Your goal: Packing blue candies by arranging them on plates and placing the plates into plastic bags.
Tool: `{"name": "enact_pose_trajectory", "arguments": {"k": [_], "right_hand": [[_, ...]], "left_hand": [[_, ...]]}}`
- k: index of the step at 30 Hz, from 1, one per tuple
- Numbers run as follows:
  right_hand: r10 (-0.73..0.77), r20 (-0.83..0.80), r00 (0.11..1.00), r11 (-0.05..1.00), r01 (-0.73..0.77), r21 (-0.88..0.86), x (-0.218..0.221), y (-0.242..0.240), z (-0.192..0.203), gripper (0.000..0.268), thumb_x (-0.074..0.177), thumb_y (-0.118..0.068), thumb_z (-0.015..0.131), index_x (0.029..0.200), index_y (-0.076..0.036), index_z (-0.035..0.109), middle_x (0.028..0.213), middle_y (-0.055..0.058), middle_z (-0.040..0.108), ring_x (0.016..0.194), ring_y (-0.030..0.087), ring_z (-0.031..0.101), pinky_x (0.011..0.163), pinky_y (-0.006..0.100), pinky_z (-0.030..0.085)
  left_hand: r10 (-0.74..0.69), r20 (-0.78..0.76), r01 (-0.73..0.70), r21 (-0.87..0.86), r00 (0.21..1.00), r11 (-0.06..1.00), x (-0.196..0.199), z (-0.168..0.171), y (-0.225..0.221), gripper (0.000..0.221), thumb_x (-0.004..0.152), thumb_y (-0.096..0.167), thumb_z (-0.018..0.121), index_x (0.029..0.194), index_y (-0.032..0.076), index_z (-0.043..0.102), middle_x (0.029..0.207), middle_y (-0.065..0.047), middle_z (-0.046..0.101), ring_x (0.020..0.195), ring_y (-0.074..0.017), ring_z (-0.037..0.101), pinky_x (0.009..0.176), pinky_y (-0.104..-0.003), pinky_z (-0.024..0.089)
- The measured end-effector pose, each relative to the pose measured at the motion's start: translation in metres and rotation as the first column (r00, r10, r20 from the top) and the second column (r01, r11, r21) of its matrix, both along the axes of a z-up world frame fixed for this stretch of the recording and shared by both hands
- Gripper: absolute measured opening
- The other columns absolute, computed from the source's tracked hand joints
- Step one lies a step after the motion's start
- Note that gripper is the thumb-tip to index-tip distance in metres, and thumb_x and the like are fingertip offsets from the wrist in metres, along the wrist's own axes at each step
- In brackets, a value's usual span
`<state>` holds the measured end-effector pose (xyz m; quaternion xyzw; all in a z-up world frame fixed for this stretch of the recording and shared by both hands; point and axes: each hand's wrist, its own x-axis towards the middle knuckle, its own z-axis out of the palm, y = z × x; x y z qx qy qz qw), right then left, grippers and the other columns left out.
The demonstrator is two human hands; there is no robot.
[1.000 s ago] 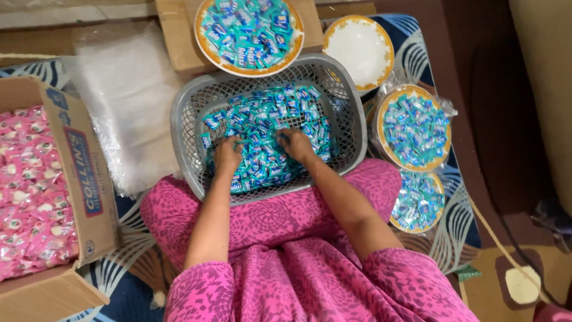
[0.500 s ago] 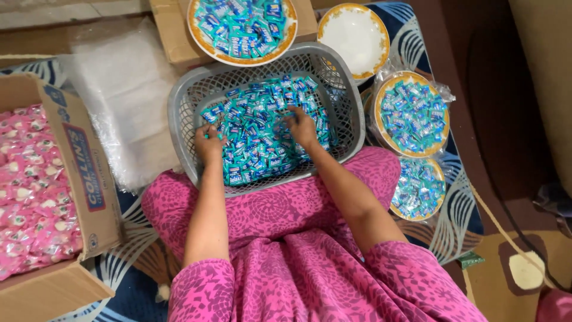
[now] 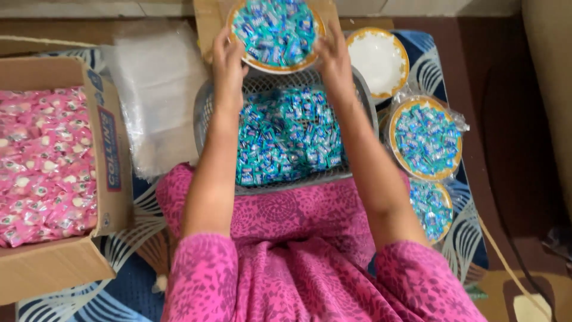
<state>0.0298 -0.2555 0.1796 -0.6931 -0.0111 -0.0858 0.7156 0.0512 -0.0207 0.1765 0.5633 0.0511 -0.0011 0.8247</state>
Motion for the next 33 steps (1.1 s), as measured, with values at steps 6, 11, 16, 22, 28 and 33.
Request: {"name": "enact_pose_trajectory", "arguments": {"k": [6,11,16,22,28,33], "right_hand": [[-0.133,-0.129,0.983,0.868,0.053,-0.493,-0.086,0.028,-0.244,0.029,0.102,-0.032,0.064,0.124,-0.015,0.071,0.109,0.016,0.075,0.107,0.038,0.07,0.087,0.051,0.054],[0.035,0.002,0.999,0.376,-0.011,-0.926,-0.068,-0.018,-0.299,0.04,0.098,-0.038,0.067,0.131,-0.016,0.066,0.125,0.012,0.069,0.132,0.035,0.058,0.098,0.054,0.052],[0.146,-0.356,0.923,0.279,-0.384,-0.88,-0.078,0.007,-0.254,0.053,0.097,-0.023,0.062,0.149,-0.028,0.055,0.139,0.014,0.061,0.132,0.042,0.055,0.108,0.054,0.046],[0.162,-0.243,0.957,0.485,-0.291,-0.825,-0.078,-0.011,-0.279,0.027,0.091,-0.024,0.072,0.118,-0.025,0.075,0.111,0.012,0.072,0.108,0.037,0.069,0.098,0.047,0.054],[0.012,-0.401,0.916,0.639,-0.316,-0.701,-0.078,-0.003,-0.238,0.03,0.093,-0.039,0.07,0.117,-0.021,0.074,0.109,0.017,0.075,0.11,0.041,0.068,0.098,0.054,0.053],[-0.079,-0.387,0.919,0.715,-0.219,-0.664,-0.079,0.004,-0.22,0.04,0.098,-0.052,0.066,0.105,-0.014,0.074,0.098,0.018,0.075,0.103,0.043,0.069,0.092,0.055,0.054]], "left_hand": [[0.121,-0.224,0.016,0.526,0.967,0.85,-0.071,-0.234,0.075,0.053,0.104,0.039,0.058,0.15,0.014,0.046,0.152,-0.02,0.047,0.146,-0.0391,0.04,0.12,-0.062,0.031],[-0.022,-0.049,0.053,0.848,0.999,0.527,-0.076,-0.257,0.028,0.046,0.099,0.019,0.061,0.144,0.014,0.059,0.141,-0.018,0.062,0.136,-0.0365,0.055,0.116,-0.054,0.04],[-0.361,-0.323,0.433,0.855,0.875,0.285,-0.095,-0.22,0.022,0.05,0.101,0.015,0.055,0.15,0.022,0.054,0.146,-0.014,0.057,0.139,-0.0372,0.05,0.118,-0.054,0.035],[-0.285,-0.319,0.421,0.782,0.904,0.459,-0.085,-0.267,0.031,0.03,0.091,0.016,0.074,0.12,0.022,0.072,0.124,-0.01,0.069,0.127,-0.0356,0.061,0.109,-0.05,0.046],[-0.178,-0.319,0.365,0.78,0.931,0.508,-0.086,-0.247,0.024,0.012,0.095,0.018,0.07,0.106,0.021,0.073,0.118,-0.014,0.07,0.121,-0.0414,0.063,0.105,-0.056,0.049],[-0.079,-0.255,0.238,0.691,0.964,0.682,-0.094,-0.2,0.025,0.021,0.103,0.007,0.054,0.117,0.015,0.068,0.117,-0.021,0.069,0.12,-0.0468,0.061,0.101,-0.064,0.049]]}}
